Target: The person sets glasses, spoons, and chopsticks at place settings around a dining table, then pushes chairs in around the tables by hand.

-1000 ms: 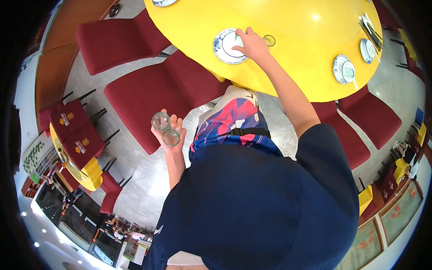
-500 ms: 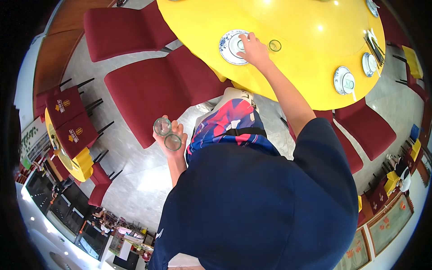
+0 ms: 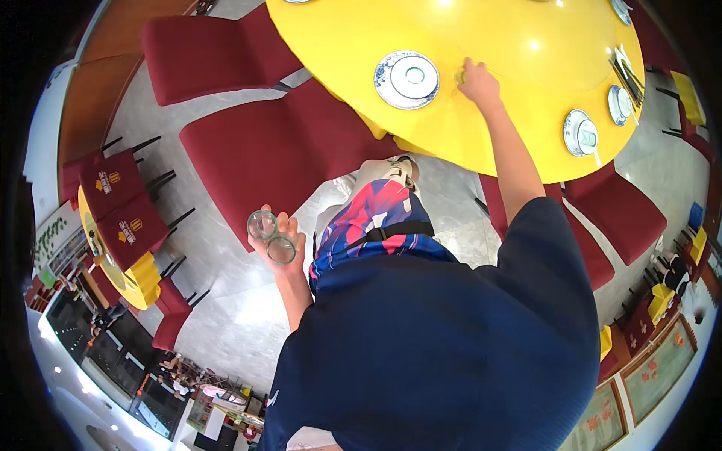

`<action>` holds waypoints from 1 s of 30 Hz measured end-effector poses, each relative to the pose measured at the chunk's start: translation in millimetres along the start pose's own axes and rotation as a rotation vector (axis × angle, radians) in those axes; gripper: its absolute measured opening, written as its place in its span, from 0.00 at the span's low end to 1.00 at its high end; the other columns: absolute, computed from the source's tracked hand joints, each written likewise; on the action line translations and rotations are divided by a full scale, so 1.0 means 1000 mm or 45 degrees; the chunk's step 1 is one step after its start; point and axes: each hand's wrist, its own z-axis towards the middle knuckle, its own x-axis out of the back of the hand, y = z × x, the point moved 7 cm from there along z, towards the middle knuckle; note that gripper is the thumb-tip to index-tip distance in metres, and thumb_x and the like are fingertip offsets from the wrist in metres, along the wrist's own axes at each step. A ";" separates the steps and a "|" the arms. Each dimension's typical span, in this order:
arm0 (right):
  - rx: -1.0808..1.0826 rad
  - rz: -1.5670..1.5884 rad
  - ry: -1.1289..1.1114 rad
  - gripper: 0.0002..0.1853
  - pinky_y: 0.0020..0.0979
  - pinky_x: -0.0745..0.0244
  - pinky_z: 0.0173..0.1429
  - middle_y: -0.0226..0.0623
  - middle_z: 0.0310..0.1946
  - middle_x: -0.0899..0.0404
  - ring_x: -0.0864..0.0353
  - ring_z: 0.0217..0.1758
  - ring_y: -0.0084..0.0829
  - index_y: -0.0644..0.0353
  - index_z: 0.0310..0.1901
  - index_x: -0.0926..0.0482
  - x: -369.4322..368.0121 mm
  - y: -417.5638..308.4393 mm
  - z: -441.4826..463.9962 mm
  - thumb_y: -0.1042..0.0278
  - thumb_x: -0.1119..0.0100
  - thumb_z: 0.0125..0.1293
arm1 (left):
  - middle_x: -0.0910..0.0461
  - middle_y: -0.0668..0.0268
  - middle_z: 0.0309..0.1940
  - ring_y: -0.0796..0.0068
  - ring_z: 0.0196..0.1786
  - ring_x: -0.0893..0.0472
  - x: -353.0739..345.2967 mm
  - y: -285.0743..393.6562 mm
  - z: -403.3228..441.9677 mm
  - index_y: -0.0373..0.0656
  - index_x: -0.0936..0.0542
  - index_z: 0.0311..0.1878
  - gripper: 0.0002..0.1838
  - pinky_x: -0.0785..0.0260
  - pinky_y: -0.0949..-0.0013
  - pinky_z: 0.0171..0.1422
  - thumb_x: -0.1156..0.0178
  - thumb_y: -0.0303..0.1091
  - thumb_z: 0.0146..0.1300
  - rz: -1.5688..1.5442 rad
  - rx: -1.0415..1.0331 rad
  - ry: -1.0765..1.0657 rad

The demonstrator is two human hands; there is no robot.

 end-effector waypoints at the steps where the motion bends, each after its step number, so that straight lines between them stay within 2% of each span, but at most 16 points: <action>1: 0.007 -0.005 0.008 0.24 0.42 0.20 0.40 0.49 0.51 0.25 0.16 0.40 0.43 0.51 0.55 0.26 -0.003 0.008 0.000 0.62 0.34 0.56 | 0.29 0.62 0.31 0.64 0.34 0.28 0.004 0.005 -0.007 0.48 0.31 0.64 0.30 0.31 0.64 0.21 0.55 0.61 0.70 -0.046 -0.011 -0.028; 3: -0.570 1.015 -0.360 0.21 0.33 0.22 0.40 0.45 0.49 0.24 0.17 0.39 0.39 0.56 0.55 0.28 -0.030 0.037 -0.010 0.62 0.36 0.62 | 0.29 0.62 0.32 0.65 0.34 0.28 0.019 0.032 -0.026 0.48 0.31 0.64 0.30 0.30 0.63 0.22 0.55 0.60 0.70 -0.097 -0.038 -0.085; 5: -0.812 2.195 -0.129 0.21 0.30 0.24 0.40 0.46 0.51 0.26 0.19 0.44 0.37 0.61 0.55 0.31 -0.054 0.043 -0.039 0.63 0.37 0.66 | 0.29 0.62 0.32 0.65 0.35 0.28 0.033 0.045 -0.040 0.48 0.31 0.64 0.30 0.30 0.63 0.23 0.54 0.60 0.71 -0.149 -0.073 -0.162; 7: -0.561 2.919 0.150 0.22 0.29 0.25 0.43 0.52 0.54 0.29 0.22 0.51 0.37 0.62 0.57 0.34 -0.066 0.029 -0.059 0.65 0.38 0.67 | 0.29 0.62 0.32 0.66 0.35 0.28 0.053 0.063 -0.052 0.48 0.32 0.63 0.29 0.29 0.62 0.22 0.54 0.61 0.71 -0.227 -0.106 -0.196; 9: -0.517 3.151 0.390 0.20 0.32 0.22 0.49 0.55 0.55 0.31 0.25 0.58 0.42 0.64 0.58 0.36 -0.056 -0.005 -0.084 0.70 0.41 0.68 | 0.29 0.61 0.32 0.65 0.35 0.28 0.075 0.081 -0.065 0.48 0.32 0.63 0.30 0.29 0.61 0.23 0.54 0.61 0.71 -0.296 -0.115 -0.246; 10: -0.459 3.163 0.392 0.20 0.32 0.22 0.49 0.55 0.55 0.31 0.25 0.58 0.42 0.64 0.58 0.36 -0.049 -0.029 -0.096 0.70 0.41 0.68 | 0.29 0.61 0.33 0.65 0.36 0.28 0.086 0.093 -0.072 0.48 0.32 0.64 0.30 0.29 0.60 0.24 0.53 0.61 0.71 -0.309 -0.091 -0.315; 12: -0.226 3.479 0.309 0.22 0.39 0.20 0.60 0.55 0.55 0.32 0.26 0.60 0.50 0.66 0.60 0.38 -0.036 -0.085 -0.123 0.74 0.43 0.68 | 0.29 0.61 0.34 0.65 0.37 0.28 0.116 0.121 -0.091 0.48 0.32 0.65 0.31 0.29 0.60 0.25 0.53 0.62 0.70 -0.323 -0.071 -0.420; 13: -0.173 3.476 0.310 0.22 0.39 0.20 0.60 0.55 0.55 0.32 0.26 0.60 0.50 0.66 0.60 0.38 -0.030 -0.111 -0.139 0.74 0.43 0.68 | 0.29 0.62 0.35 0.65 0.39 0.29 0.140 0.130 -0.102 0.48 0.32 0.66 0.32 0.30 0.61 0.25 0.52 0.63 0.70 -0.373 -0.032 -0.360; 15: -0.068 3.402 0.228 0.24 0.46 0.25 0.70 0.55 0.56 0.33 0.29 0.62 0.55 0.68 0.61 0.39 -0.016 -0.171 -0.158 0.77 0.43 0.67 | 0.29 0.62 0.36 0.65 0.41 0.29 0.181 0.150 -0.128 0.48 0.32 0.66 0.33 0.30 0.61 0.25 0.52 0.63 0.69 -0.442 -0.022 -0.336; 16: -0.061 3.367 0.214 0.25 0.46 0.27 0.72 0.54 0.57 0.33 0.30 0.64 0.53 0.68 0.62 0.39 -0.014 -0.198 -0.164 0.76 0.42 0.65 | 0.29 0.63 0.37 0.66 0.42 0.30 0.204 0.159 -0.143 0.49 0.33 0.68 0.34 0.30 0.61 0.26 0.51 0.63 0.69 -0.484 -0.010 -0.275; 17: -0.020 3.359 0.190 0.25 0.46 0.27 0.72 0.54 0.57 0.33 0.30 0.64 0.53 0.68 0.62 0.39 -0.009 -0.224 -0.167 0.76 0.42 0.65 | 0.30 0.63 0.37 0.66 0.43 0.31 0.228 0.167 -0.158 0.49 0.33 0.69 0.35 0.30 0.61 0.28 0.50 0.64 0.68 -0.526 0.001 -0.207; 21: 0.118 3.145 0.011 0.23 0.45 0.27 0.71 0.50 0.55 0.33 0.30 0.63 0.49 0.68 0.57 0.35 0.006 -0.330 -0.192 0.74 0.38 0.63 | 0.30 0.64 0.37 0.66 0.42 0.31 0.288 0.210 -0.218 0.50 0.32 0.68 0.35 0.30 0.61 0.30 0.48 0.63 0.67 -0.599 -0.104 -0.235; 23: 0.094 3.093 -0.160 0.21 0.43 0.26 0.68 0.48 0.54 0.31 0.29 0.63 0.50 0.65 0.55 0.34 0.012 -0.378 -0.201 0.72 0.38 0.64 | 0.29 0.66 0.38 0.67 0.43 0.31 0.313 0.233 -0.233 0.49 0.30 0.67 0.34 0.32 0.62 0.31 0.46 0.63 0.66 -0.653 -0.133 -0.192; 24: 0.131 2.994 -0.158 0.18 0.39 0.25 0.66 0.50 0.56 0.28 0.28 0.64 0.48 0.63 0.52 0.33 0.016 -0.395 -0.202 0.70 0.38 0.65 | 0.29 0.66 0.38 0.67 0.43 0.31 0.325 0.246 -0.235 0.49 0.30 0.67 0.34 0.32 0.62 0.31 0.46 0.63 0.66 -0.656 -0.131 -0.208; 28: 0.248 2.856 -0.180 0.19 0.37 0.26 0.65 0.52 0.60 0.28 0.27 0.65 0.45 0.63 0.53 0.33 0.023 -0.444 -0.197 0.66 0.39 0.67 | 0.29 0.68 0.37 0.70 0.42 0.30 0.348 0.304 -0.218 0.49 0.28 0.64 0.33 0.34 0.65 0.29 0.49 0.63 0.67 -0.730 -0.216 -0.205; 30: 0.144 3.058 -0.132 0.23 0.35 0.24 0.65 0.55 0.62 0.29 0.28 0.67 0.44 0.67 0.59 0.34 0.014 -0.461 -0.191 0.65 0.41 0.69 | 0.28 0.69 0.36 0.71 0.40 0.30 0.347 0.342 -0.200 0.49 0.27 0.64 0.32 0.36 0.66 0.28 0.52 0.63 0.68 -0.704 -0.239 -0.181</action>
